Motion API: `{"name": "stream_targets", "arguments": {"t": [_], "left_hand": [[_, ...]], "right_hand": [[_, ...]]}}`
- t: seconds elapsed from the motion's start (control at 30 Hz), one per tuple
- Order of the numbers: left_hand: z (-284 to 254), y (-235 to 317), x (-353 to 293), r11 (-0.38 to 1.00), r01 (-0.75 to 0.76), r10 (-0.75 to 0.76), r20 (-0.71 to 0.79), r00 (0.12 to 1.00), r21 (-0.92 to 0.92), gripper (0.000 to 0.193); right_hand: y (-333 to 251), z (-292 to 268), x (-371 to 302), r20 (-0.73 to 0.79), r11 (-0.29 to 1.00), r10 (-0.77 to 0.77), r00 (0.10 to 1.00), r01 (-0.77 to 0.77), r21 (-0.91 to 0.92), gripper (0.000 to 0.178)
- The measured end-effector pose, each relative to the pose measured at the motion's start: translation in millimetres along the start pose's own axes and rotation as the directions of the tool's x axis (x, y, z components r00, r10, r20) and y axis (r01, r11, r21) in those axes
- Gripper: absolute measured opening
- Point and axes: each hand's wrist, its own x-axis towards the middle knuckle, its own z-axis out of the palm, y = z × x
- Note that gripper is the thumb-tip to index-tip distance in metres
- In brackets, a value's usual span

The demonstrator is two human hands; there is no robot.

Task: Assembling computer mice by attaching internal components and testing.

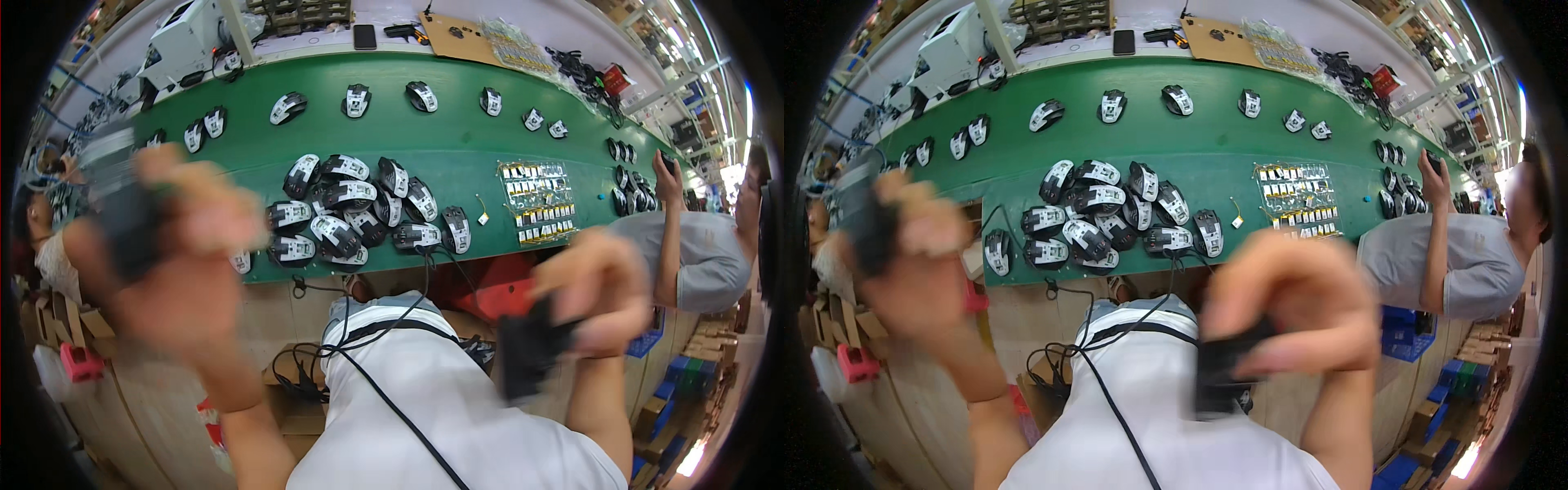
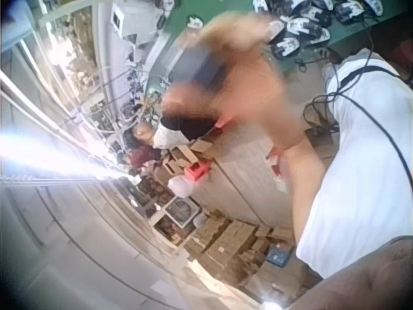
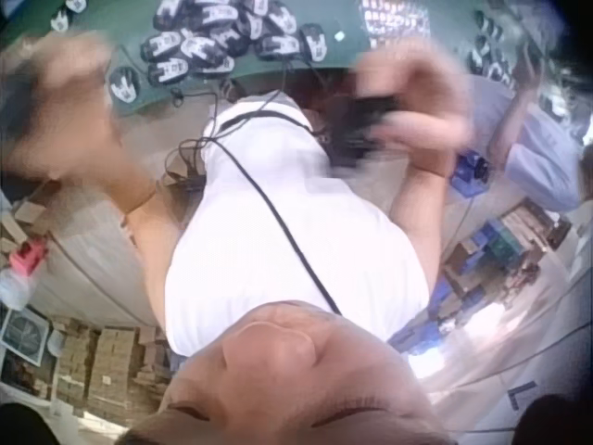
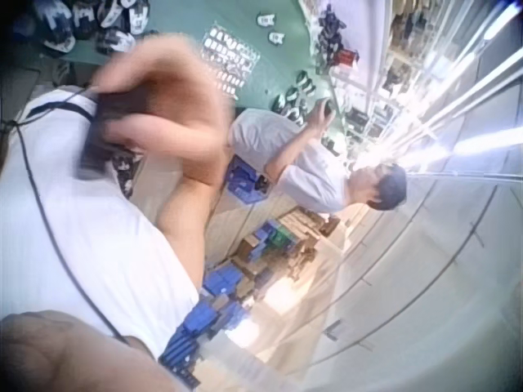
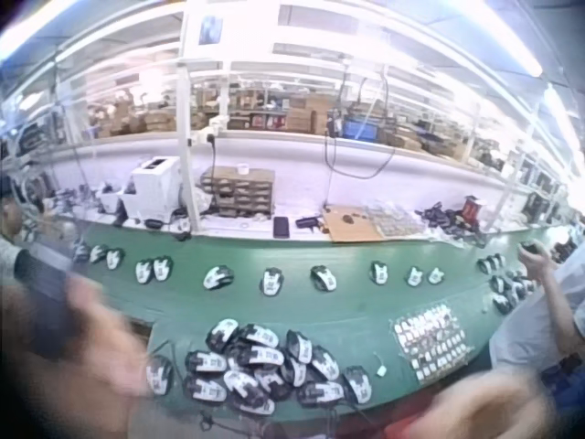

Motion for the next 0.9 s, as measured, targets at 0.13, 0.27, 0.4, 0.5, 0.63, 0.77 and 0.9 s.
{"name": "stream_targets", "arguments": {"t": [0.13, 0.27, 0.4, 0.5, 0.63, 0.77, 0.9], "left_hand": [[31.9, -102.8, -29.1, 0.905, 0.399, -0.388, -0.102, 0.916, 0.147, 0.082], [18.3, -124.0, -82.6, 0.694, 0.716, -0.719, -0.126, 0.684, -0.076, 0.075], [-0.3, -143.5, -149.6, 0.566, 0.824, -0.758, -0.389, 0.524, 0.007, 0.080], [14.7, -146.9, -171.9, 0.604, 0.795, -0.735, -0.431, 0.524, -0.062, 0.073], [27.3, -143.7, -189.7, 0.729, 0.685, -0.632, -0.380, 0.676, 0.007, 0.071], [33.7, -140.4, -203.9, 0.710, 0.679, -0.582, -0.389, 0.714, 0.184, 0.080], [34.9, -131.0, -218.9, 0.747, 0.647, -0.559, -0.384, 0.735, 0.152, 0.077]], "right_hand": [[60.7, 36.8, 28.9, 0.387, 0.955, 0.066, 0.920, 0.054, -0.292, 0.032], [111.9, 50.9, 11.9, 0.292, 0.830, 0.012, 0.956, 0.153, -0.536, 0.040], [149.1, 51.0, -22.5, 0.174, 0.856, -0.014, 0.985, 0.102, -0.507, 0.045], [154.1, 54.9, -40.3, 0.127, 0.836, 0.107, 0.986, -0.020, -0.548, 0.043], [160.4, 58.2, -50.7, 0.335, 0.774, -0.147, 0.931, 0.319, -0.547, 0.034], [168.9, 59.0, -65.2, 0.375, 0.756, -0.335, 0.864, 0.484, -0.440, 0.033], [155.0, 57.5, -66.2, 0.327, 0.826, -0.341, 0.881, 0.447, -0.343, 0.033]]}}
